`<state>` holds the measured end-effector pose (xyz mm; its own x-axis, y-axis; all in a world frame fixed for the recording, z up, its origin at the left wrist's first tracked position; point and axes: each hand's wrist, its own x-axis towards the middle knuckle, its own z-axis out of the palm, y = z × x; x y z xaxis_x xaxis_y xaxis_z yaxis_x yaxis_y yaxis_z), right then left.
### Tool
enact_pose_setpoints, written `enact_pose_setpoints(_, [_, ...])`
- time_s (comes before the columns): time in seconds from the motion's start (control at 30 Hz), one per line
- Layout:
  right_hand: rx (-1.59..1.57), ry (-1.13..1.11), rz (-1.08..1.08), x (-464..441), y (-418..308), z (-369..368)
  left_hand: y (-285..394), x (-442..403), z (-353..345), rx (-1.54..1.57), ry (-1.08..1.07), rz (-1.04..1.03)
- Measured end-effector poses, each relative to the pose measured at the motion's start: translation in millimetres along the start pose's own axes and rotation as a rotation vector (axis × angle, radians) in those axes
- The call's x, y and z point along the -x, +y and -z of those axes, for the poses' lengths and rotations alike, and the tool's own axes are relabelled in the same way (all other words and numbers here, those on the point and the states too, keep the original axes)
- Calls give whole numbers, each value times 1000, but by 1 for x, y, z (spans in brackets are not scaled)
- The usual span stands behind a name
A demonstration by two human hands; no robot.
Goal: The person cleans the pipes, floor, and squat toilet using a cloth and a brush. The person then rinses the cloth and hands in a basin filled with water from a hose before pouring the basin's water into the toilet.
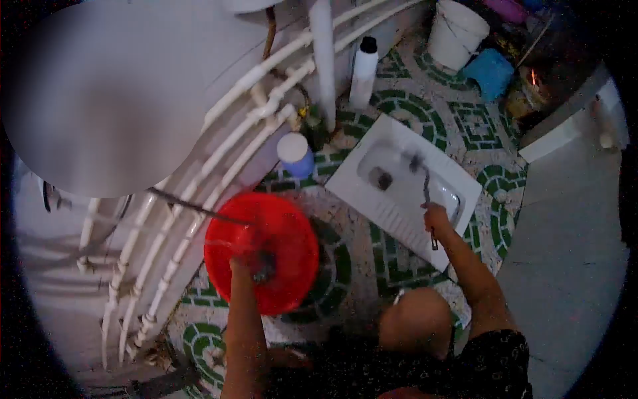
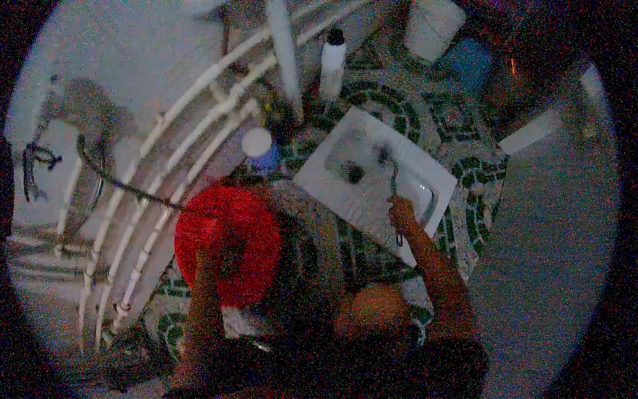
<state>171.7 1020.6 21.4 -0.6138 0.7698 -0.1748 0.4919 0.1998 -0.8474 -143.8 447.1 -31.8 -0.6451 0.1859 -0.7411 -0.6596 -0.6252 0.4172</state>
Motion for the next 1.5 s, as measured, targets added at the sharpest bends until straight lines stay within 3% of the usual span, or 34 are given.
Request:
enact_pose_setpoints(0.13, [-1004, -68, -77, -7, -96, 9, -21, -16, 18, -24, -4, -9])
enact_pose_setpoints(0.17, [-914, 41, -115, -17, -125, 1, -25, -19, 24, -28, 2, -12])
enact_pose_setpoints(0.2, [-707, 96, 103, -58, -112, -1, -29, -21, 32, -33, 6, -15])
enact_pose_setpoints(0.33, [-131, 243, 399, -216, -178, 25, -28, -25, 71, -62, 56, -7])
enact_pose_setpoints(0.43, [-575, 303, 465, -237, -342, 44, -25, -25, 95, -75, 117, -10])
enact_pose_setpoints(0.53, [-725, 402, 678, -317, -437, 48, -34, -15, 98, -36, 166, -41])
enact_pose_setpoints(0.57, [-459, 607, 901, -385, -454, 40, -39, -9, 96, -1, 138, -45])
enact_pose_setpoints(0.63, [-244, 622, 995, -447, -470, 24, -49, 16, 91, 4, 116, -88])
enact_pose_setpoints(0.7, [-348, 242, 752, -448, -508, 6, -55, 48, 65, -33, 140, -168])
enact_pose_setpoints(0.73, [53, 219, 745, -451, -524, 4, -59, 40, 71, -69, 138, -146])
enact_pose_setpoints(0.77, [281, 190, 769, -457, -530, -8, -62, 37, 88, -95, 153, -128])
enact_pose_setpoints(0.8, [450, 172, 794, -465, -527, -16, -65, 70, 45, -62, -219, -241])
enact_pose_setpoints(0.83, [567, 152, 818, -466, -527, -32, -59, 73, 33, -79, -244, -262])
enact_pose_setpoints(0.93, [724, 115, 816, -464, -510, -67, -51, 60, 30, -96, 76, -181])
enact_pose_setpoints(1.13, [846, 179, 820, -458, -472, -69, -29, 100, -52, -25, 190, -255])
enact_pose_setpoints(1.23, [677, 253, 1019, -398, -427, -91, -17, 102, -71, 193, 188, -309])
enact_pose_setpoints(1.27, [567, 213, 1095, -366, -401, -107, -12, 95, -76, 262, 197, -330])
enact_pose_setpoints(1.33, [193, -373, 899, -273, -345, -160, 3, 76, -84, 370, 248, -366])
enact_pose_setpoints(1.43, [-312, -1250, 91, -90, -300, -272, 25, 68, -99, 436, 238, -384])
enact_pose_setpoints(1.47, [-505, -1382, -177, -31, -302, -311, 31, 75, -103, 421, 213, -378])
enact_pose_setpoints(1.5, [-711, -1468, -312, 13, -297, -349, 41, 98, -119, 362, 165, -360])
